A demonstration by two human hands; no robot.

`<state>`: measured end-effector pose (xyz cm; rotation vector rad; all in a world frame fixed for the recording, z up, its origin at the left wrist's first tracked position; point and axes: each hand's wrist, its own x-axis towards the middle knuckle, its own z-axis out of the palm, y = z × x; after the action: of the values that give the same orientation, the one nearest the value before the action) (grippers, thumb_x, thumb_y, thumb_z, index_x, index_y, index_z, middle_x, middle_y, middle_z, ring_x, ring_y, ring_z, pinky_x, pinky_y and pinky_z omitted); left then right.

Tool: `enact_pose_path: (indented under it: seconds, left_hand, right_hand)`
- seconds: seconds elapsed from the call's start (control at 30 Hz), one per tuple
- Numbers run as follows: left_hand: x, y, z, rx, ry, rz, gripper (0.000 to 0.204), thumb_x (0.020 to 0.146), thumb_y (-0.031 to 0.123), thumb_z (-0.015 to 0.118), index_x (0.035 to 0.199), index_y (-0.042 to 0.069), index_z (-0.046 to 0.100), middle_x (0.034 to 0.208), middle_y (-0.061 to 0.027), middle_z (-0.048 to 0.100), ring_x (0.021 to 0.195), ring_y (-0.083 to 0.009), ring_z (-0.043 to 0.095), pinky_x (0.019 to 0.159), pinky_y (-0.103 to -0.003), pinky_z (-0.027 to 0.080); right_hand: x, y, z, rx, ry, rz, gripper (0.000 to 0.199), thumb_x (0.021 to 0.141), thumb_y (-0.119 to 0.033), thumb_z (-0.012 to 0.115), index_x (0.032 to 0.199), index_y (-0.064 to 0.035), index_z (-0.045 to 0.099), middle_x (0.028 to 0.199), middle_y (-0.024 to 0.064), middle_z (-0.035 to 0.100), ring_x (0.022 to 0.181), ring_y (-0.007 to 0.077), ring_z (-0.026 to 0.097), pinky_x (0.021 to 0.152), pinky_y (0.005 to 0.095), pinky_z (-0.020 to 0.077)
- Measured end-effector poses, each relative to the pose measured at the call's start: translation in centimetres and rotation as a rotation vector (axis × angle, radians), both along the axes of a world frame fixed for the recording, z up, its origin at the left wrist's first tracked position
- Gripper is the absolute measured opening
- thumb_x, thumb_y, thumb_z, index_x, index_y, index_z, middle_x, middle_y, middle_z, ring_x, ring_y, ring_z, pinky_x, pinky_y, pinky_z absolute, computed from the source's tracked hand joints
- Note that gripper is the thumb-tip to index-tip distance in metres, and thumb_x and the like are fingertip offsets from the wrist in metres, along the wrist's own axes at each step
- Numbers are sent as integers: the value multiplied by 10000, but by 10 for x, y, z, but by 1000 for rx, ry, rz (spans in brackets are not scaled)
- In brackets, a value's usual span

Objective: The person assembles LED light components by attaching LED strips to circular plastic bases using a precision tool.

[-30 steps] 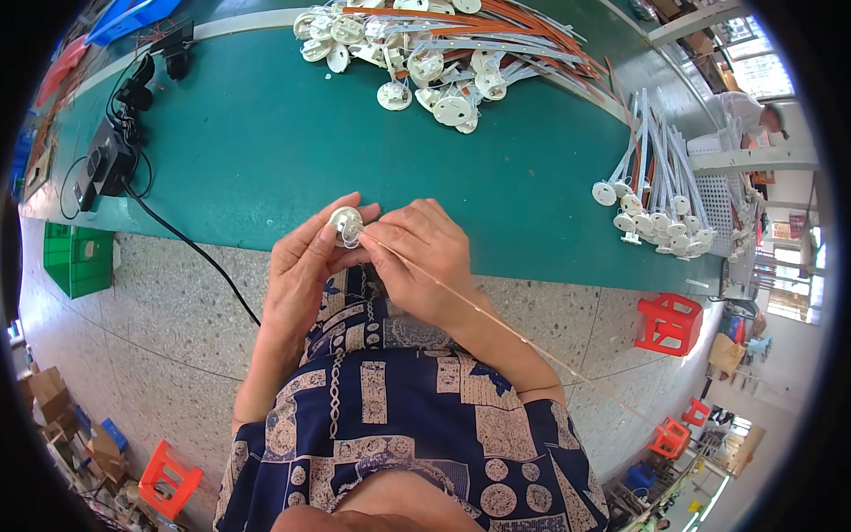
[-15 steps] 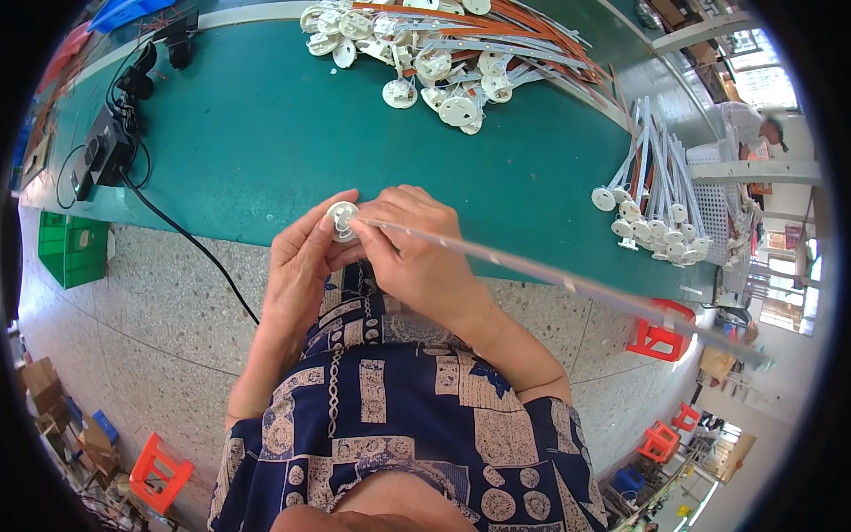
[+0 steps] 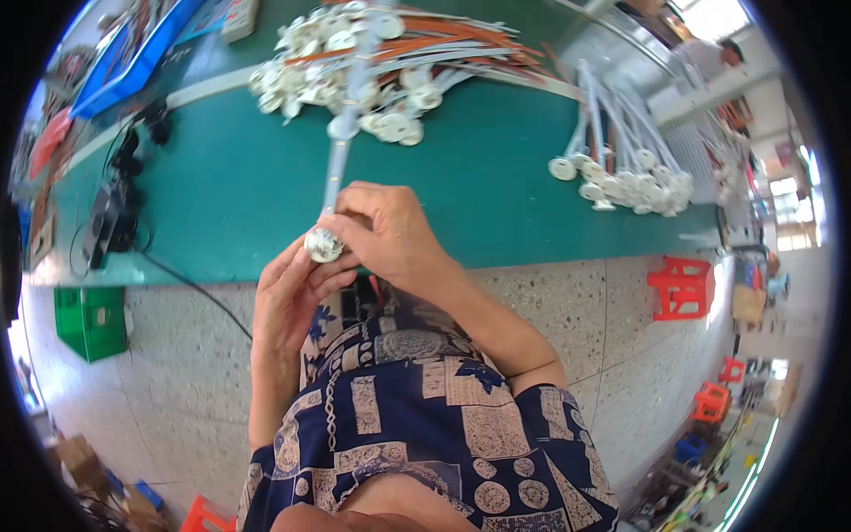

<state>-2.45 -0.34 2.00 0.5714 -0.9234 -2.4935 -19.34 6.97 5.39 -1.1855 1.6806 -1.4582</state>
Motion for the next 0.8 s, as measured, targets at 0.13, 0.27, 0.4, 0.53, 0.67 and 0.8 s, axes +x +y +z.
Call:
enact_pose_path:
  seconds: [0.13,0.27,0.4,0.53,0.67,0.8]
  left_hand:
    - [-8,11,1,-84,-25,-27,534,1072,219,490,1479,-106,370,1323,-297,598,1145,-370,669,945,-414,579]
    - [2,9,-10,-128,-32,-15,511,1062,211,511,1457,-93,399,1300,-288,613,1120,-348,680,920,-397,594]
    - [-5,11,-9,-131,-34,-22,449,1058,184,517,1411,-88,460,1244,-263,651,1084,-326,697,906,-390,602]
    - [-8,12,-7,-135,-28,-10,392,1060,142,499,1373,-94,499,1203,-265,669,1061,-326,706,897,-392,608]
    - [-5,10,-9,-124,-19,-5,386,1055,140,508,1364,-92,508,1197,-262,672,1061,-328,707,890,-396,611]
    - [-3,9,-9,-117,-23,-4,395,1052,152,521,1369,-82,506,1203,-253,674,1061,-322,708,890,-395,610]
  right_hand:
    - [-50,35,21,45,104,-126,184,959,-132,644,856,19,668,736,6,618,694,64,537,618,249,427]
    - [-146,98,57,215,586,-354,187,946,-146,605,836,2,633,688,44,586,656,106,541,601,299,439]
    - [-228,154,97,725,1149,-682,255,887,-218,574,846,-4,706,832,240,688,831,435,669,758,525,511]
    - [-290,172,96,960,1154,-798,258,827,-208,621,849,22,736,876,281,698,891,428,699,822,507,541]
    - [-298,155,90,1052,1006,-770,291,780,-175,651,973,18,751,1023,247,729,994,405,708,876,472,553]
    - [-291,138,68,1027,935,-623,262,768,-153,638,929,22,750,959,268,720,938,418,712,851,497,550]
